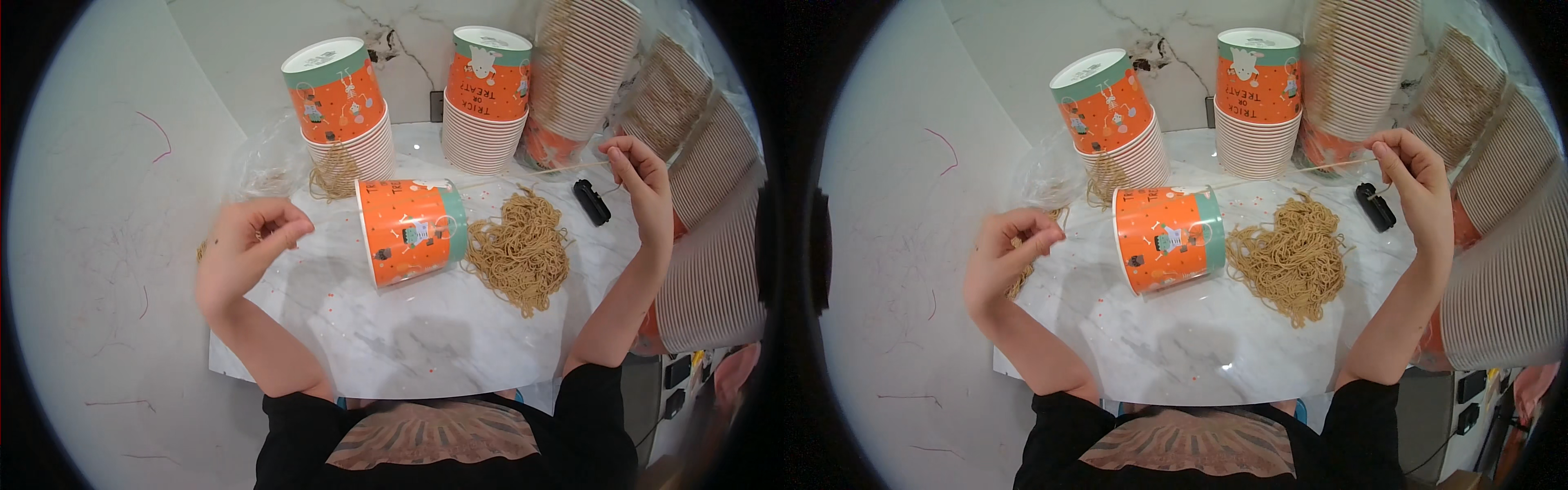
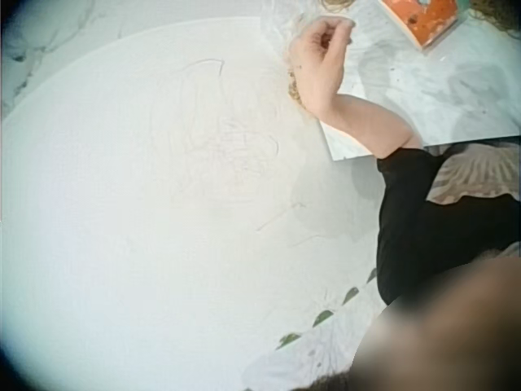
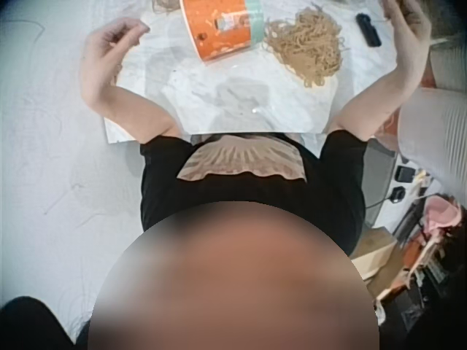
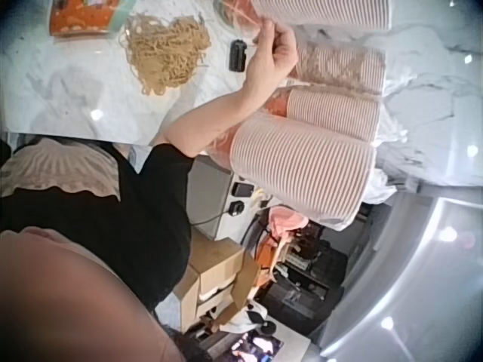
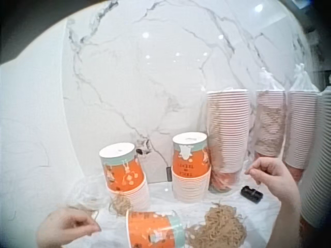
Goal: Attach decorative strings to paper cups to make small buckets.
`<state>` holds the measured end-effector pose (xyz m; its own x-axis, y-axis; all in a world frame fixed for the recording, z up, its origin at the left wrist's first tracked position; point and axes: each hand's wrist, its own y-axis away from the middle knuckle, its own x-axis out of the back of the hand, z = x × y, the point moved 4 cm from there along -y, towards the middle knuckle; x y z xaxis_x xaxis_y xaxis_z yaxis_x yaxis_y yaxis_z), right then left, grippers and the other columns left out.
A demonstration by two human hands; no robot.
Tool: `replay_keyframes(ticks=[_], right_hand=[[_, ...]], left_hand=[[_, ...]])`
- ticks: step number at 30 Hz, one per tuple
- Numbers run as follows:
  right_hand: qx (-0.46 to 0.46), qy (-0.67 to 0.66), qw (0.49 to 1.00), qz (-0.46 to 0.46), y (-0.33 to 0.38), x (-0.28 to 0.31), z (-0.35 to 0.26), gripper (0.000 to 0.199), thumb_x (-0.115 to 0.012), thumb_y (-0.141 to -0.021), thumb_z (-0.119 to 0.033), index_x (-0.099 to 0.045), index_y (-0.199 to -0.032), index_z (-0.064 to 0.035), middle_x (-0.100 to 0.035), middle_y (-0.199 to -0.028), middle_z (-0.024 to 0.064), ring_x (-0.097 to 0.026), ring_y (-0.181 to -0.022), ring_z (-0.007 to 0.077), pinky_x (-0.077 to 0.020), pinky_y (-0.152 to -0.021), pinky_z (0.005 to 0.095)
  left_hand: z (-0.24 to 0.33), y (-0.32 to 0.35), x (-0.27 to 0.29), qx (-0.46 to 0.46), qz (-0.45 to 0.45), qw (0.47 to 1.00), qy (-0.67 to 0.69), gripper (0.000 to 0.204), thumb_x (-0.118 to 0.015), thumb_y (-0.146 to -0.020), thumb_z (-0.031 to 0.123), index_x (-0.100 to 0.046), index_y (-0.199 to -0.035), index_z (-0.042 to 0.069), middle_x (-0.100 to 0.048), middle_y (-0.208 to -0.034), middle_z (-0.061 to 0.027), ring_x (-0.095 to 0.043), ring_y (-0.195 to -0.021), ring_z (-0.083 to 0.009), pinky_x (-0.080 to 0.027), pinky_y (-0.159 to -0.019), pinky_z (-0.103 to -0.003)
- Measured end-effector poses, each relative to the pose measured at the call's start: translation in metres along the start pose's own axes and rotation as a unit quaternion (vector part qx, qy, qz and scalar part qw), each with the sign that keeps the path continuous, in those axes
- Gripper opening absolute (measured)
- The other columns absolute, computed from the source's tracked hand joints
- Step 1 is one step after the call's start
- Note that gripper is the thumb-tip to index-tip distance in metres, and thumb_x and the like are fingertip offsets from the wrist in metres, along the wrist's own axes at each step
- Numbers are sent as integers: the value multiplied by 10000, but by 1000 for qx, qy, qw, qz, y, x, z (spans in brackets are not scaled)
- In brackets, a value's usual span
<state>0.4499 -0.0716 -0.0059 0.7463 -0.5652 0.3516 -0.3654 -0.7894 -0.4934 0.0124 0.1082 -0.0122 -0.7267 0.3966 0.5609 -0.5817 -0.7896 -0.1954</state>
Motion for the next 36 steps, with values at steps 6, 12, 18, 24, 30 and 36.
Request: replay_keyframes(ticks=[6, 12, 18, 24, 30, 36], right_hand=[[-77, 116, 990, -5, -1, 17, 32, 169, -679, -951, -130, -703, -1026, 19, -635, -795, -7, -525, -700, 93, -419, -641, 249], [115, 359, 923, -79, 17, -39, -18, 364, -750, -876, -171, -669, -1186, 0, -686, -1189, 148, -625, -1143, 297, -483, -971, 370], [113, -69, 968, -215, 51, -172, -72, 464, -622, -967, -58, -490, -1409, -14, -641, -1241, 184, -640, -1174, 303, -506, -978, 394], [-40, -136, 962, -233, 53, -170, -58, 336, -625, -967, -43, -556, -1295, -10, -675, -981, 105, -693, -838, 131, -520, -701, 271], [-43, -147, 972, -177, 42, -151, -51, 126, -714, -916, -69, -681, -963, 43, -622, -847, 15, -485, -660, 57, -434, -618, 218], [0, -89, 977, -193, 40, -146, -59, 132, -743, -895, -77, -688, -951, 29, -555, -805, -8, -506, -716, 60, -427, -620, 221]], left_hand=[[13, 12, -3, 27, -63, 997, -31, 183, -763, -903, 134, -695, -827, -18, -624, -715, 4, -554, -655, -49, -406, -570, -222], [36, -17, -57, -120, -63, 991, -5, 161, -716, -919, 152, -693, -861, 3, -610, -702, -51, -557, -605, -126, -430, -567, -275], [44, -23, -98, -225, -89, 970, -32, 164, -712, -891, 161, -673, -828, 14, -654, -753, -90, -622, -669, -249, -486, -609, -326], [50, -24, -95, -193, -123, 973, -18, 120, -693, -900, 136, -681, -897, 17, -670, -790, -86, -640, -695, -222, -492, -627, -314], [45, -18, -73, -184, -104, 977, -6, 61, -693, -896, 75, -704, -937, 32, -694, -810, -46, -635, -702, -147, -468, -612, -276], [46, -18, -78, -208, -86, 974, -5, 89, -733, -810, 57, -756, -895, 68, -715, -767, 13, -591, -679, -88, -399, -592, -258]])
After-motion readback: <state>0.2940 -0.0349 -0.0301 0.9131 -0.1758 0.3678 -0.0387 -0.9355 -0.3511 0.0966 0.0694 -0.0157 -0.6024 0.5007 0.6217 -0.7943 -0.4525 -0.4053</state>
